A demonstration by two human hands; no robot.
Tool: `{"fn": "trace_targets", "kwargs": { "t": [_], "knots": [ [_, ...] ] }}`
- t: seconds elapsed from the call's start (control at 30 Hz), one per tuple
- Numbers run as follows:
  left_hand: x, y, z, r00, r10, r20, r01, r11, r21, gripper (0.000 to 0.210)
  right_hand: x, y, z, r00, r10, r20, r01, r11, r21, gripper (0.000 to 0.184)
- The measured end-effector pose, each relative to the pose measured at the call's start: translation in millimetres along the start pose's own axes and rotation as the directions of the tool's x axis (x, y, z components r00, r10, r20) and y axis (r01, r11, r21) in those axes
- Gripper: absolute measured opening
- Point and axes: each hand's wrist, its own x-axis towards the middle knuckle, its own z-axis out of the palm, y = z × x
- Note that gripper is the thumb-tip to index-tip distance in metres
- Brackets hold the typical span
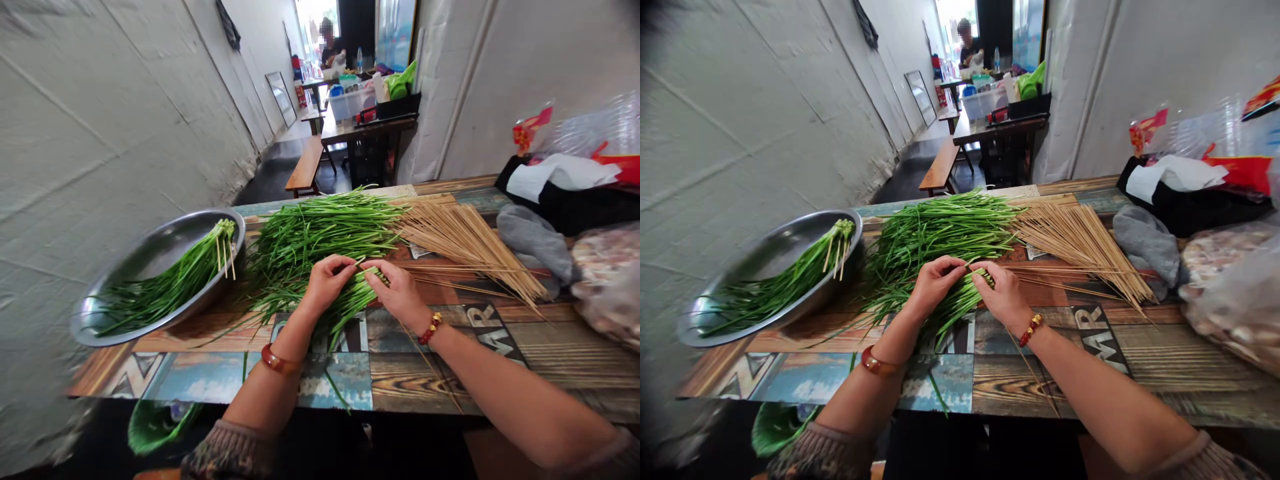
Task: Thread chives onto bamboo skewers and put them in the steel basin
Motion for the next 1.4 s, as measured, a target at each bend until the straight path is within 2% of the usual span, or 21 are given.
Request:
{"fn": "trace_targets", "kwargs": {
  "t": [0.1,0.17,0.3,0.37,0.43,0.63,1.4],
  "knots": [
    [-1.0,3.4,-3.0,0.993,0.112,-0.021,-0.110,0.991,0.082,0.009,-1.8,-2.1,-1.9,1.000,0.017,0.021,-0.016,1.000,-0.024,0.024],
    [-1.7,5.5,-5.3,0.991,0.136,-0.021,-0.135,0.990,0.026,0.008,-3.4,-2.9,-2.5,0.998,0.049,0.038,-0.048,0.998,-0.027,0.026],
    [-3.3,5.3,-6.9,0.998,0.045,0.042,-0.035,0.978,-0.207,0.012,-5.3,-3.2,-2.7,0.995,0.085,0.052,-0.083,0.996,-0.041,0.028],
    [-4.1,4.1,-5.8,0.998,-0.010,0.062,0.024,0.972,-0.232,0.015,-5.8,-3.5,-3.0,0.995,0.087,0.056,-0.085,0.995,-0.047,0.028],
    [-4.7,3.6,-4.1,0.999,-0.016,0.043,0.024,0.983,-0.183,0.015,-6.5,-4.2,-3.6,0.995,0.084,0.056,-0.081,0.996,-0.049,0.027],
    [-4.6,6.9,-1.4,0.997,0.066,-0.026,-0.066,0.998,0.015,0.011,-7.7,-6.8,-5.1,0.996,0.073,0.055,-0.071,0.997,-0.045,0.027],
    [-5.8,7.1,0.1,0.991,0.129,-0.030,-0.129,0.992,0.013,0.012,-6.3,-6.7,-4.1,0.996,0.073,0.043,-0.071,0.997,-0.042,0.027]
  ]
}}
